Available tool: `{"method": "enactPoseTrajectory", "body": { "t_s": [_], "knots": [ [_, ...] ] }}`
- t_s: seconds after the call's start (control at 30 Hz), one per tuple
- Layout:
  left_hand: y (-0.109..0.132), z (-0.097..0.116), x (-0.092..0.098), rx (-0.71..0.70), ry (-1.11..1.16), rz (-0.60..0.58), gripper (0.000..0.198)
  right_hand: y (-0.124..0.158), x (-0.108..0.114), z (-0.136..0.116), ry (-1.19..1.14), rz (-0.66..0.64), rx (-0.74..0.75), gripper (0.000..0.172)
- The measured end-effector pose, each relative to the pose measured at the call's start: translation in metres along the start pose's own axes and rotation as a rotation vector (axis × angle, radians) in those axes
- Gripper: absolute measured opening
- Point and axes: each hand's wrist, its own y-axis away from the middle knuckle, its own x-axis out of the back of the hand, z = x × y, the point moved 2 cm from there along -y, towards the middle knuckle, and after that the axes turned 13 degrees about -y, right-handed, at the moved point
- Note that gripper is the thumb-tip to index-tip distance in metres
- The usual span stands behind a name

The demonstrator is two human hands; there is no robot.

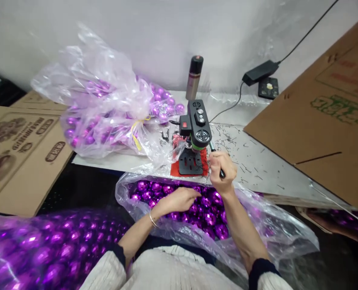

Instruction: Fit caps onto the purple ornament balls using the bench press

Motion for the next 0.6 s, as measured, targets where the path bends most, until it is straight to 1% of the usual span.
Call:
{"method": "enactPoseTrajectory", "body": {
  "t_s": [0.03, 0.07, 0.13, 0.17, 0.2, 0.23, 0.27, 0.3, 0.37, 0.4, 0.47, 0.53, 0.6],
  "knots": [
    [-0.009, -0.014, 0.026, 0.021, -0.007, 0.093, 0.038, 0.0, 0.0, 0.0, 0.002, -0.001, 0.006, 0.029],
    [-0.02, -0.031, 0.055, 0.079, -0.04, 0.21, 0.037, -0.001, 0.0, 0.0, 0.002, 0.002, 0.008, 0.029],
    [-0.045, -0.071, 0.11, 0.237, -0.163, 0.438, 0.036, -0.002, 0.0, 0.0, -0.003, 0.014, 0.006, 0.029],
    [-0.058, -0.091, 0.134, 0.332, -0.218, 0.506, 0.037, -0.002, -0.001, -0.001, -0.008, 0.018, 0.003, 0.029],
    [-0.071, -0.11, 0.155, 0.436, -0.266, 0.536, 0.039, -0.002, -0.001, -0.001, -0.014, 0.019, 0.002, 0.029],
    [-0.083, -0.128, 0.171, 0.547, -0.295, 0.539, 0.041, -0.003, -0.001, -0.001, -0.02, 0.016, 0.001, 0.029],
    [-0.094, -0.142, 0.183, 0.641, -0.311, 0.528, 0.043, -0.003, -0.001, -0.001, -0.025, 0.009, 0.002, 0.028],
    [-0.105, -0.154, 0.191, 0.711, -0.318, 0.515, 0.046, -0.003, -0.001, -0.002, -0.026, 0.002, 0.002, 0.028],
    [-0.124, -0.17, 0.199, 0.789, -0.304, 0.499, 0.055, -0.002, -0.001, -0.002, -0.019, -0.004, 0.001, 0.027],
    [-0.132, -0.175, 0.199, 0.797, -0.282, 0.504, 0.061, -0.002, -0.001, -0.002, -0.013, -0.003, 0.0, 0.027],
    [-0.145, -0.18, 0.195, 0.77, -0.223, 0.547, 0.069, -0.001, -0.001, -0.001, -0.001, 0.004, 0.005, 0.027],
    [-0.153, -0.182, 0.19, 0.739, -0.18, 0.646, 0.065, 0.0, -0.001, -0.001, 0.009, 0.005, 0.015, 0.028],
    [-0.154, -0.185, 0.186, 0.784, -0.177, 0.746, 0.048, 0.001, -0.002, -0.001, 0.01, 0.0, 0.02, 0.029]
  ]
}}
